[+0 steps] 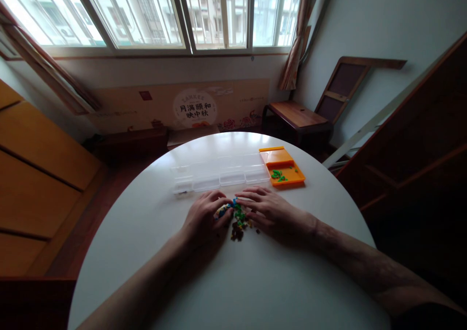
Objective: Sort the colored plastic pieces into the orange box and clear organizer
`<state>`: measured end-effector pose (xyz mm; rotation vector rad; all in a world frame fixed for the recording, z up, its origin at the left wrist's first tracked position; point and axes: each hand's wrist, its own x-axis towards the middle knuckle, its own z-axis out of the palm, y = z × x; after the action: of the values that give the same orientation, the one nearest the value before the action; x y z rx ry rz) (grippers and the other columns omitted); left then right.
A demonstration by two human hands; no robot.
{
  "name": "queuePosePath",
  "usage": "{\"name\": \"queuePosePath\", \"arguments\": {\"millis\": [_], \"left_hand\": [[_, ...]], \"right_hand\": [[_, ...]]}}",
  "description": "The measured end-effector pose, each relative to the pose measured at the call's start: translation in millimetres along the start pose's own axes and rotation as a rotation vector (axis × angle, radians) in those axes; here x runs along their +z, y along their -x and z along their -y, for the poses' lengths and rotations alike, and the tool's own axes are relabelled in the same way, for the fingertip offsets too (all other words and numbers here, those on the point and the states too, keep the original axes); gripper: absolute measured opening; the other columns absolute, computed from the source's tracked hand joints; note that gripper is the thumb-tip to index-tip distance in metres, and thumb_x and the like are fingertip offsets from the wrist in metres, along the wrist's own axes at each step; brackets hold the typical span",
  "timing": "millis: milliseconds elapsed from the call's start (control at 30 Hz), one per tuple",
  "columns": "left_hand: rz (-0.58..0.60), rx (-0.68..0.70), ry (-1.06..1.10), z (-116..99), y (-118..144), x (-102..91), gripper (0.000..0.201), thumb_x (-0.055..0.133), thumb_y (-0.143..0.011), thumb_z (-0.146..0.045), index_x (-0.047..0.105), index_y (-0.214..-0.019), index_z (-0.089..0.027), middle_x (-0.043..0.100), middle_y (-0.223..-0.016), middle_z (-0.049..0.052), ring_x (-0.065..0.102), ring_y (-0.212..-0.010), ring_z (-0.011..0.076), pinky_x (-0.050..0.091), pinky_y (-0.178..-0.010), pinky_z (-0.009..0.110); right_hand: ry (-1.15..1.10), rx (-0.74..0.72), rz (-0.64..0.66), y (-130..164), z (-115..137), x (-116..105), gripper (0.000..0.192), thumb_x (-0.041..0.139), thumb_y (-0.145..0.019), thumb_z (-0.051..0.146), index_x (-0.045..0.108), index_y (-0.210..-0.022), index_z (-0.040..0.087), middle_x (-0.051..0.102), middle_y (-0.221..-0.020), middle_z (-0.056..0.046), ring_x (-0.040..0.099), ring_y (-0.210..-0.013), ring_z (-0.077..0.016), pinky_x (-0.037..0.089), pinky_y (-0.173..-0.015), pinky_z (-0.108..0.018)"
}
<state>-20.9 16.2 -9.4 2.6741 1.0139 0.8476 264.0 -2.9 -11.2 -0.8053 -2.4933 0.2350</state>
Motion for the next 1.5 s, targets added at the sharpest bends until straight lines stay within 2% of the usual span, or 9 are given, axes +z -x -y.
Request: {"name": "queuePosePath", "arguments": {"millis": [167,333,533,833,1000,1233,1500], "left_hand": [[-0.006,0.022,0.027,0.1,0.3,0.5,0.013,0.069,-0.106,-0.028,0.08,-0.111,-0.027,0.077,-0.108,0.006,0.072,-0.099,0.0225,0.057,-0.091,0.037],[-0.018,0.079,0.039,0.4,0.8,3.0,0.011,0.072,-0.105,-0.028,0.08,-0.112,-0.028,0.077,-0.107,0.005,0.072,-0.095,0.0206,0.058,-0.087,0.035],[-0.014,0.161,-0.012,3.6,1.3,4.9,0.02,0.076,-0.102,-0.027,0.08,-0.121,-0.029,0.078,-0.112,0.006,0.072,-0.097,0.0223,0.06,-0.086,0.037],[0.008,0.16,0.006,6.5,2.6,5.4,0.024,0.076,-0.1,-0.024,0.08,-0.123,-0.03,0.077,-0.115,0.006,0.073,-0.101,0.0227,0.061,-0.089,0.037],[0.022,0.162,0.007,7.2,2.3,5.4,0.014,0.075,-0.104,-0.029,0.08,-0.117,-0.029,0.078,-0.113,0.006,0.073,-0.099,0.0218,0.059,-0.088,0.036],[0.032,0.181,0.012,6.3,1.1,5.4,0.007,0.071,-0.106,-0.026,0.078,-0.107,-0.026,0.079,-0.112,0.005,0.074,-0.1,0.0213,0.057,-0.09,0.036],[0.017,0.184,0.02,4.8,0.7,4.7,0.012,0.077,-0.103,-0.026,0.079,-0.114,-0.027,0.079,-0.113,0.005,0.074,-0.099,0.0211,0.058,-0.089,0.035]], "right_hand": [[-0.002,-0.035,-0.027,-2.0,-1.3,-0.1,0.046,0.063,-0.111,0.025,0.06,-0.157,0.029,0.071,-0.153,-0.007,0.062,-0.144,-0.0261,0.047,-0.126,-0.052],[-0.002,-0.037,-0.057,-3.2,0.0,1.4,0.033,0.062,-0.112,0.021,0.065,-0.144,0.028,0.073,-0.148,-0.005,0.064,-0.141,-0.0232,0.048,-0.125,-0.049],[-0.008,-0.027,-0.083,-3.7,1.9,0.2,0.024,0.063,-0.113,0.023,0.069,-0.135,0.028,0.075,-0.143,-0.006,0.067,-0.136,-0.0234,0.05,-0.122,-0.049],[-0.015,-0.04,-0.093,-1.7,-0.6,3.0,0.036,0.066,-0.11,0.02,0.067,-0.143,0.032,0.074,-0.147,-0.005,0.067,-0.135,-0.0242,0.051,-0.12,-0.049],[-0.015,-0.028,-0.075,-0.9,-3.1,5.3,0.025,0.067,-0.109,0.02,0.071,-0.132,0.029,0.075,-0.145,-0.005,0.068,-0.132,-0.0239,0.051,-0.119,-0.047],[-0.023,-0.046,-0.101,-2.0,-3.0,4.6,0.009,0.065,-0.112,0.029,0.073,-0.116,0.026,0.078,-0.138,-0.006,0.071,-0.123,-0.0234,0.052,-0.116,-0.046],[-0.014,0.013,-0.112,-1.9,1.8,1.5,0.008,0.069,-0.109,0.024,0.072,-0.116,0.025,0.079,-0.136,-0.005,0.071,-0.125,-0.0236,0.051,-0.114,-0.045]]}}
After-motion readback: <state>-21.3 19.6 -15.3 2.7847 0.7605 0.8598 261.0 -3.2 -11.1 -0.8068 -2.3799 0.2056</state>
